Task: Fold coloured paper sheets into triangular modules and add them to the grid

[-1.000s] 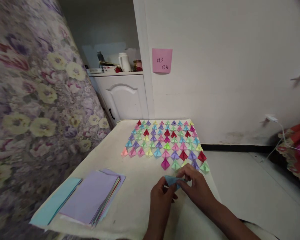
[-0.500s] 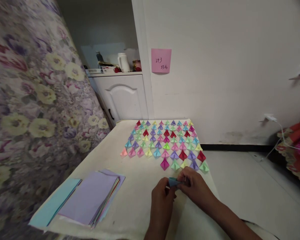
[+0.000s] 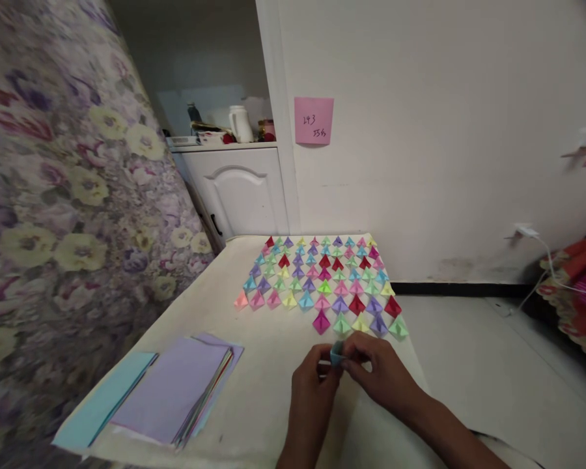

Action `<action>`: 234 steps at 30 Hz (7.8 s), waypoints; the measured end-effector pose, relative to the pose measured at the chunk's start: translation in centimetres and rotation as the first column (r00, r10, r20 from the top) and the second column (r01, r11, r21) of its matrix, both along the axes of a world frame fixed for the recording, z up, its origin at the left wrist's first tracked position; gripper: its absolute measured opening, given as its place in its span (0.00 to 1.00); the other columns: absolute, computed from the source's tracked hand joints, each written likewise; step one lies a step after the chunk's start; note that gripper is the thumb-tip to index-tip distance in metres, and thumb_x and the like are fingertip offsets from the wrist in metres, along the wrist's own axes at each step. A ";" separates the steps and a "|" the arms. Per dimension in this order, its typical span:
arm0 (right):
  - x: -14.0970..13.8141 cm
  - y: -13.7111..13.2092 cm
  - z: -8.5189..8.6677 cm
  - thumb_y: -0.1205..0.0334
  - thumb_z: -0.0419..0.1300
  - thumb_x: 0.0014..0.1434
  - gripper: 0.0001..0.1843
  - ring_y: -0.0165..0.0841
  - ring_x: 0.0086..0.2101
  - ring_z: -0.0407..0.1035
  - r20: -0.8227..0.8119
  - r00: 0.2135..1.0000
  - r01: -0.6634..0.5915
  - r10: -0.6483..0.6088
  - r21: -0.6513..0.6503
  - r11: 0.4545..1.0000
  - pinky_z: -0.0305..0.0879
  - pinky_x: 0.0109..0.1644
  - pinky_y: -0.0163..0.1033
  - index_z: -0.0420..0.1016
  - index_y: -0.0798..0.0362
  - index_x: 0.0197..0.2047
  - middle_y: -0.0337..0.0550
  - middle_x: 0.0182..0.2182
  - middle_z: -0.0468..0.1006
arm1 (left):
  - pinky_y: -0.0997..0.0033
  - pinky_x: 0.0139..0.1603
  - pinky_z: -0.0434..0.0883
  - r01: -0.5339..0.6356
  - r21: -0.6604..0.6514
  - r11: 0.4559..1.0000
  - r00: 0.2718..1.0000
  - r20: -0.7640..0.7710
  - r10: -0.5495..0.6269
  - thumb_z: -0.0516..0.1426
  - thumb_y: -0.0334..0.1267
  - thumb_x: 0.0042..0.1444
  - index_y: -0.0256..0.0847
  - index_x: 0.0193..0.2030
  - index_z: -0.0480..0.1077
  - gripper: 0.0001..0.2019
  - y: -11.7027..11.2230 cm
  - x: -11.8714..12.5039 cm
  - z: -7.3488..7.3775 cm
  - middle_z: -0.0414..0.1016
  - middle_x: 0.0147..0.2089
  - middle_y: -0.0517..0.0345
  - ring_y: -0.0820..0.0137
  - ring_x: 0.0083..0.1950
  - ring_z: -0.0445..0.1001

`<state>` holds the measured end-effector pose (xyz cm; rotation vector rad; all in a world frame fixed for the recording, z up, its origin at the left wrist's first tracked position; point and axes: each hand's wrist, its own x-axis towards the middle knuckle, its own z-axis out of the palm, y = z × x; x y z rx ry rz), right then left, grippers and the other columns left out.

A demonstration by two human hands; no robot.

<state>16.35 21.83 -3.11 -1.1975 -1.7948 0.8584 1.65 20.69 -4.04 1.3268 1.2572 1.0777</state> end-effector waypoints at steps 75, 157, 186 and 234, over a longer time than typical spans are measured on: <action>-0.7 0.2 0.0 0.66 0.57 0.50 0.05 0.34 0.30 0.66 -0.151 0.984 0.069 -0.096 -0.176 0.982 0.60 0.36 0.35 0.70 0.52 0.23 0.37 0.24 0.72 | 0.72 0.35 0.69 -0.032 0.040 0.999 0.995 -0.091 0.035 0.56 0.38 0.52 0.41 0.38 0.73 0.09 -0.4 0.2 -0.2 0.77 0.31 0.57 0.65 0.34 0.75; -0.8 1.2 -2.2 0.60 0.59 0.50 0.08 0.22 0.14 0.59 -0.384 0.923 -0.167 -0.025 -0.457 0.874 0.54 0.16 0.28 0.67 0.55 0.31 0.34 0.22 0.69 | 0.67 0.41 0.70 -0.146 0.006 0.989 0.965 0.222 0.141 0.59 0.42 0.50 0.38 0.35 0.74 0.10 0.7 -0.8 -1.2 0.72 0.43 0.52 0.65 0.37 0.73; -0.8 -0.2 -0.7 0.72 0.55 0.54 0.14 0.32 0.37 0.68 -0.125 0.992 0.046 -0.009 0.290 0.956 0.69 0.39 0.36 0.69 0.48 0.43 0.41 0.36 0.71 | 0.77 0.22 0.57 -0.041 -0.075 0.996 0.988 0.143 0.051 0.59 0.41 0.48 0.37 0.35 0.74 0.11 0.4 -0.8 0.5 0.60 0.14 0.67 0.76 0.17 0.59; -1.4 0.4 -2.0 0.70 0.48 0.58 0.12 0.37 0.39 0.67 0.111 0.969 0.155 -0.220 0.423 0.893 0.67 0.41 0.43 0.65 0.51 0.43 0.47 0.37 0.71 | 0.70 0.47 0.68 -0.048 -0.242 0.969 0.630 0.746 0.218 0.59 0.37 0.52 0.38 0.31 0.70 0.05 -0.9 2.2 -0.7 0.73 0.32 0.58 0.72 0.38 0.72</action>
